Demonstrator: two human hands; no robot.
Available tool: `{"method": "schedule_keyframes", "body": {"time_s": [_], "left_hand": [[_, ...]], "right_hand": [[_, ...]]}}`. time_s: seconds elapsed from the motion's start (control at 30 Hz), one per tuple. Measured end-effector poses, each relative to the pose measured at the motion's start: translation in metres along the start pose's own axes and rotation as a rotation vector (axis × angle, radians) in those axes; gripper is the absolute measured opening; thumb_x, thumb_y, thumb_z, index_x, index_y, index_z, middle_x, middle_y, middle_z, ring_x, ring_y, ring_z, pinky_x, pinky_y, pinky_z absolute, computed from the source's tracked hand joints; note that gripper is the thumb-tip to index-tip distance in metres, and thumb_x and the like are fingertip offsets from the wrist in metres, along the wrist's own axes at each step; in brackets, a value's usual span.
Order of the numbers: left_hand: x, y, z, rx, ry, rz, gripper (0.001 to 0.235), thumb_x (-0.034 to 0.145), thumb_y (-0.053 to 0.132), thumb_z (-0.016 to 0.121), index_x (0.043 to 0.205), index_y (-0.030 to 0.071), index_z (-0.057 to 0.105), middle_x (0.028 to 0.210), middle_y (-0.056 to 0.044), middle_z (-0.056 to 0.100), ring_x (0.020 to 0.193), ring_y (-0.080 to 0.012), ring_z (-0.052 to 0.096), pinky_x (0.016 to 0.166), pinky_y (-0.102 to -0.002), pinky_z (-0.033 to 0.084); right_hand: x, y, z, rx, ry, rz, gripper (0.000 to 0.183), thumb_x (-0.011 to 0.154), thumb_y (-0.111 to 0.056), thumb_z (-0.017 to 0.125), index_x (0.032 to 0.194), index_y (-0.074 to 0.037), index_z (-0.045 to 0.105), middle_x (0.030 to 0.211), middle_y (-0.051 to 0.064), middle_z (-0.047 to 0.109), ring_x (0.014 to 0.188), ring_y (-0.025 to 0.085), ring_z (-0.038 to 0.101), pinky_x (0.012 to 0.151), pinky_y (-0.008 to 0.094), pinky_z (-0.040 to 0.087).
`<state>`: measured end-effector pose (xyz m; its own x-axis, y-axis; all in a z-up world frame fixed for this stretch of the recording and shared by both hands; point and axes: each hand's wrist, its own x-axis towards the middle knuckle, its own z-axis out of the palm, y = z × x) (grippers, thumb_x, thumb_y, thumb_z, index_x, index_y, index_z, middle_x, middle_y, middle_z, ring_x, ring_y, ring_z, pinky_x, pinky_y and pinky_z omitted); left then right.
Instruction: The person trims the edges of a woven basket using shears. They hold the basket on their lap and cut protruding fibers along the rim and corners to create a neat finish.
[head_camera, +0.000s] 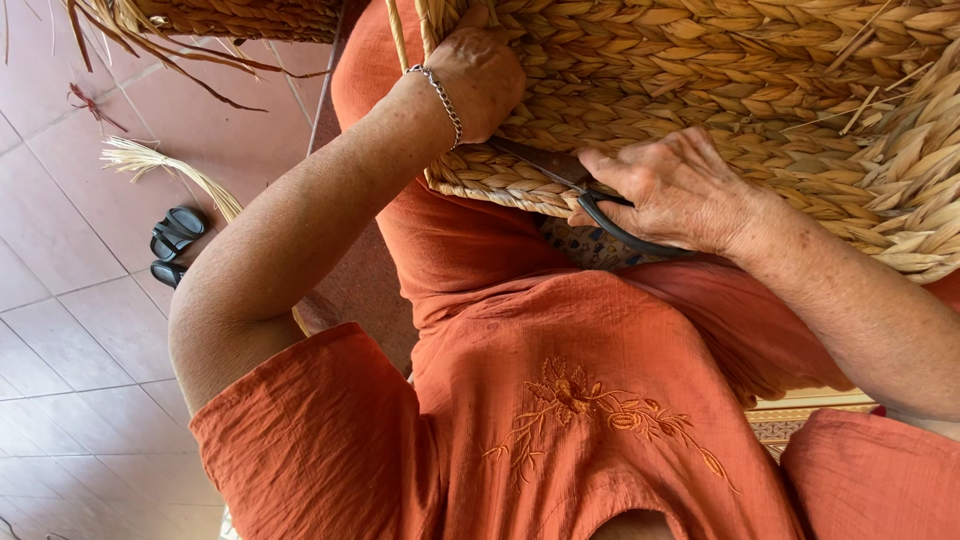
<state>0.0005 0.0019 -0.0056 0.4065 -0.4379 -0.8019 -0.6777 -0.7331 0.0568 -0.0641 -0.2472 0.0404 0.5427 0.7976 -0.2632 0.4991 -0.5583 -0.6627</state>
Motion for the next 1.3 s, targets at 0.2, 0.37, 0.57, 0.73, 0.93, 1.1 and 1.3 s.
{"method": "schedule_keyframes", "body": {"time_s": [0.2, 0.37, 0.57, 0.73, 0.93, 1.1, 1.3], "left_hand": [[-0.004, 0.002, -0.007, -0.029, -0.08, -0.032, 0.025, 0.091, 0.008, 0.073, 0.116, 0.012, 0.077, 0.113, -0.013, 0.073, 0.107, -0.0273, 0.068, 0.098, -0.042, 0.053], [-0.006, 0.001, -0.008, 0.009, -0.087, 0.015, 0.025, 0.09, 0.009, 0.074, 0.115, 0.012, 0.077, 0.111, -0.012, 0.074, 0.106, -0.0271, 0.068, 0.1, -0.041, 0.052], [-0.004, 0.0, -0.002, 0.057, -0.087, 0.03, 0.023, 0.091, 0.012, 0.075, 0.113, 0.011, 0.079, 0.108, -0.01, 0.075, 0.104, -0.0259, 0.068, 0.113, -0.044, 0.042], [-0.008, 0.002, -0.005, -0.022, 0.017, 0.044, 0.026, 0.084, 0.005, 0.073, 0.11, 0.009, 0.077, 0.116, -0.014, 0.068, 0.111, -0.0277, 0.062, 0.109, -0.047, 0.04], [-0.055, 0.003, -0.042, -0.31, 0.824, 0.282, 0.006, 0.087, 0.002, 0.071, 0.092, 0.005, 0.07, 0.096, -0.011, 0.067, 0.102, -0.0303, 0.062, 0.098, -0.049, 0.048], [-0.161, -0.017, -0.022, -0.459, 1.224, -0.171, 0.031, 0.095, -0.011, 0.064, 0.123, 0.003, 0.064, 0.097, -0.018, 0.063, 0.091, -0.0348, 0.061, 0.083, -0.047, 0.053], [-0.165, -0.011, 0.029, -0.859, 1.107, -0.215, 0.026, 0.106, -0.006, 0.07, 0.128, 0.008, 0.065, 0.113, -0.011, 0.071, 0.093, -0.017, 0.074, 0.074, -0.028, 0.063]], "right_hand": [[0.0, 0.0, 0.002, -0.03, 0.033, -0.026, 0.059, 0.09, -0.061, 0.066, 0.112, -0.005, 0.066, 0.061, 0.006, 0.062, 0.051, 0.024, 0.063, 0.044, 0.042, 0.05], [0.001, -0.002, 0.003, -0.026, 0.017, 0.005, 0.056, 0.089, -0.062, 0.066, 0.104, -0.008, 0.065, 0.063, 0.007, 0.063, 0.051, 0.023, 0.063, 0.044, 0.041, 0.052], [0.001, 0.001, 0.008, 0.005, 0.016, -0.018, 0.06, 0.09, -0.06, 0.067, 0.112, -0.004, 0.067, 0.056, 0.006, 0.06, 0.049, 0.021, 0.062, 0.046, 0.041, 0.052], [0.0, 0.003, 0.009, -0.031, 0.061, -0.066, 0.058, 0.091, -0.058, 0.068, 0.112, -0.003, 0.068, 0.056, 0.006, 0.059, 0.048, 0.023, 0.06, 0.045, 0.041, 0.05], [-0.008, 0.006, -0.002, 0.042, -0.043, 0.059, 0.074, 0.079, -0.064, 0.073, 0.125, -0.007, 0.067, 0.062, 0.007, 0.062, 0.048, 0.023, 0.06, 0.046, 0.041, 0.05], [-0.034, 0.001, -0.011, 0.06, 0.217, 0.003, 0.074, 0.079, -0.052, 0.08, 0.136, -0.007, 0.066, 0.076, 0.008, 0.063, 0.059, 0.024, 0.062, 0.051, 0.04, 0.05], [-0.037, -0.014, -0.014, -0.096, 0.301, -0.11, 0.063, 0.082, -0.043, 0.084, 0.132, -0.007, 0.069, 0.076, 0.008, 0.061, 0.06, 0.026, 0.062, 0.054, 0.04, 0.052]]}}
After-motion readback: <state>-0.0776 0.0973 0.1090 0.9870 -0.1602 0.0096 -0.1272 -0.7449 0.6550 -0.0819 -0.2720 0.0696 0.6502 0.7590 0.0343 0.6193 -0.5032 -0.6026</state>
